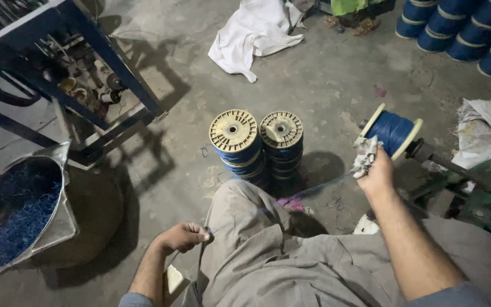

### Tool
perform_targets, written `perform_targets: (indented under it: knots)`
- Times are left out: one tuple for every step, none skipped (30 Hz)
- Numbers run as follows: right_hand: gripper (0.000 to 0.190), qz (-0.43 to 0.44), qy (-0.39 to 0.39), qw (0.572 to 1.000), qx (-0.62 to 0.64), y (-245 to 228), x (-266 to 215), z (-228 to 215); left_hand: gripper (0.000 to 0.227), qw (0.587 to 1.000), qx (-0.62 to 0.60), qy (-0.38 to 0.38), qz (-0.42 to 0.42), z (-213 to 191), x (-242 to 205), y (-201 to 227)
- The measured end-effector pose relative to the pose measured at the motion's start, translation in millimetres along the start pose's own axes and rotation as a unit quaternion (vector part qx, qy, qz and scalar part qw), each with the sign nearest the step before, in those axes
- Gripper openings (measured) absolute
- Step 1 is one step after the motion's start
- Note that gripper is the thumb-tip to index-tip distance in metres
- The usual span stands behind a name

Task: The person sits on the floor and operates a manual thread-winding machine, guiding blue thread from a bucket onto a rotating spool. They use a cloth to hold the spool and guide the thread, then remove the filled spool from the machine.

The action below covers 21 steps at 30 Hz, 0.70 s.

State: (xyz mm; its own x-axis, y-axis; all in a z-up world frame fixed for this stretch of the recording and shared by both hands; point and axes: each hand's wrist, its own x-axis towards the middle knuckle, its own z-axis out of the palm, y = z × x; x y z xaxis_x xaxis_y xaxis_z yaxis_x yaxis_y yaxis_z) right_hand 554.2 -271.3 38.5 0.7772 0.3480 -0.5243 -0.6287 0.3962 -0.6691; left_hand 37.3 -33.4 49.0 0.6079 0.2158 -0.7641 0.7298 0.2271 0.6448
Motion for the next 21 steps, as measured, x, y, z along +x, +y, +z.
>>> perform_targets:
  knots:
    - [0.013, 0.005, 0.008, 1.000, 0.006, -3, -1, 0, 0.026, 1.000, -0.004, -0.004, -0.003, -2, 2, -3]
    - [0.013, 0.005, 0.008, 1.000, 0.008, -2, 7, -3, 0.026, 1.000, -0.003, -0.004, -0.003, -3, 0, -1]
    - [0.015, -0.003, -0.018, 0.999, 0.027, -1, 15, -6, 0.024, 1.000, -0.003, 0.004, -0.008, -4, -2, 1]
    - [0.019, -0.012, -0.044, 0.998, 0.045, -1, 22, -9, 0.022, 1.000, -0.005, 0.011, -0.011, -3, -5, 2]
    - [0.019, -0.012, -0.044, 0.998, 0.046, -4, 21, -9, 0.022, 1.000, -0.004, 0.011, -0.011, -4, -4, 2]
    - [0.019, 0.000, -0.049, 0.998, 0.043, -6, 20, -10, 0.023, 1.000, -0.008, 0.013, -0.012, -4, -4, 1]
    - [0.019, 0.013, -0.054, 0.998, 0.040, -8, 18, -11, 0.024, 1.000, -0.011, 0.014, -0.012, -4, -5, 0]
    - [0.019, 0.012, -0.053, 0.998, 0.040, -8, 21, -11, 0.024, 1.000, -0.010, 0.013, -0.012, -3, -5, 1]
    - [0.020, -0.001, -0.057, 0.997, 0.042, -8, 23, -11, 0.026, 1.000, -0.004, 0.015, -0.021, -2, -5, 3]
    - [0.020, -0.016, -0.058, 0.997, 0.046, -8, 25, -14, 0.027, 0.999, 0.006, 0.014, -0.032, -2, -4, 6]
    - [0.020, -0.018, -0.053, 0.997, 0.049, 0, 41, -16, 0.027, 0.999, 0.010, 0.011, -0.033, -4, -8, 1]
    - [0.021, -0.012, -0.053, 0.996, 0.072, 4, 56, -27, 0.030, 0.999, 0.008, 0.036, -0.021, -5, -7, -2]
    - [0.022, -0.007, -0.054, 0.994, 0.095, 7, 72, -39, 0.033, 0.998, 0.006, 0.060, -0.008, -5, -5, -5]
    - [0.022, -0.015, -0.040, 0.994, 0.099, 8, 70, -39, 0.033, 0.999, 0.015, 0.046, -0.011, -3, -9, -5]
    - [0.021, 0.003, -0.067, 0.992, 0.110, 8, 68, -38, 0.028, 0.995, 0.044, 0.088, -0.030, -1, -12, -4]
    - [0.021, 0.018, -0.095, 0.988, 0.123, 7, 70, -37, 0.027, 0.988, 0.075, 0.131, -0.045, -3, -12, -1]
    - [0.021, 0.006, -0.082, 0.988, 0.129, 3, 66, -36, 0.027, 0.988, 0.087, 0.117, -0.043, -11, -2, -8]
    - [0.014, -0.025, -0.080, 0.988, 0.133, 3, 61, -32, 0.024, 0.993, 0.045, 0.101, -0.041, -17, 2, -17]
    - [0.007, -0.055, -0.078, 0.986, 0.137, 2, 57, -29, 0.021, 0.996, 0.002, 0.086, -0.040, -25, 6, -27]
    - [0.007, -0.062, -0.070, 0.986, 0.140, -1, 50, -27, 0.021, 0.996, 0.009, 0.077, -0.040, -26, 11, -30]
    - [0.015, -0.041, -0.059, 0.988, 0.137, -5, 44, -24, 0.023, 0.996, 0.008, 0.077, -0.041, -28, 16, -33]
